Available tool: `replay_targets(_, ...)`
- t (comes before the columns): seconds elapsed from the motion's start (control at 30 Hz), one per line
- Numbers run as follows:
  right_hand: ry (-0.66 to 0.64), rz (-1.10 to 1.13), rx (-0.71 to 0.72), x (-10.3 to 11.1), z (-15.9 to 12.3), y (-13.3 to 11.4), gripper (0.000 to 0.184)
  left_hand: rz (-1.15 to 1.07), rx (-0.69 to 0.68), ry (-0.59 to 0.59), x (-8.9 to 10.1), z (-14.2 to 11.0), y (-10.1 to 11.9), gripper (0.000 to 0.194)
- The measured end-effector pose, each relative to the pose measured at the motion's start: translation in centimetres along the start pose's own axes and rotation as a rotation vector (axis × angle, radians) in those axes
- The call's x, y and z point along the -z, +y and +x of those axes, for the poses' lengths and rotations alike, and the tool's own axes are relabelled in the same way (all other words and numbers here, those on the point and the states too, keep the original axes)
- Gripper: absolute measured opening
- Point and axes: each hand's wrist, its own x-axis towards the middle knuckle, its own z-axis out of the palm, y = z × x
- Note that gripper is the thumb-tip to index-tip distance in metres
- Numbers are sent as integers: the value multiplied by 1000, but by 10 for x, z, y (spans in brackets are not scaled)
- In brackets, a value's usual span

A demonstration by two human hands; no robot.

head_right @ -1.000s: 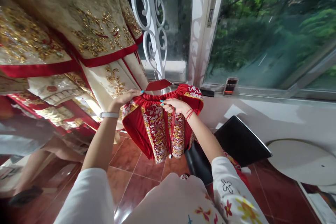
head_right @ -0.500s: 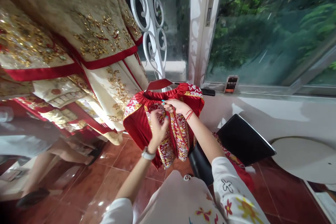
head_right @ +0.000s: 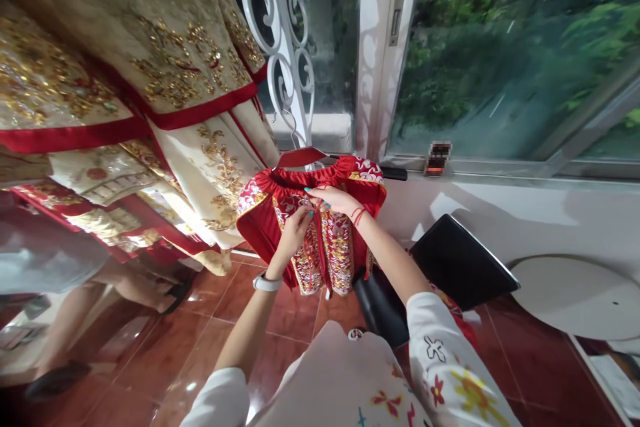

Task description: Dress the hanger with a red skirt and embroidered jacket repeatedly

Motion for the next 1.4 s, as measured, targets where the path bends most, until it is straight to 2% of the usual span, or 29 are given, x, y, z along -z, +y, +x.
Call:
replay_targets(0.1,-32,-40,11,0,-1,-2,42,2,-43,-129,9,9,-4,19)
replay_targets(0.17,-80,-47,14,2,-3,-4,41,54,-106,-141,13,14,-7,16)
replay_targets(0.33,-137,-4,0,6,-6,-4,40,242,-246,132,14,16,-12,14)
replay_targets(0.47,-118,-18,21,10,-11,-2,43,464,-274,205,9,12,-7,13)
replay_targets(0.57,-80,-51,41,10,-16,0,41,613,-301,281,13,16,1,8)
replay_targets(0.63,-15,-43,79,9,-20,1,40,587,-360,195,20,26,6,7)
replay_targets(0.7,95,-37,139,8,-23,3,40,480,-378,14,30,39,10,8)
replay_targets(0.77,226,-59,223,5,-25,4,40,324,-330,-145,40,54,13,7)
replay_targets(0.87,374,-120,358,-1,-27,6,40,128,-192,-276,49,75,17,19)
replay_targets(0.97,444,-140,443,-10,-28,8,41,85,-99,-361,51,88,22,21)
replay_targets(1.07,446,-151,475,-14,-31,9,45,90,-81,-396,49,93,26,21)
replay_targets(1.23,400,-265,509,-8,-34,11,48,110,-50,-466,49,92,27,30)
replay_targets(1.4,392,-399,610,1,-32,13,44,124,-37,-490,49,91,26,31)
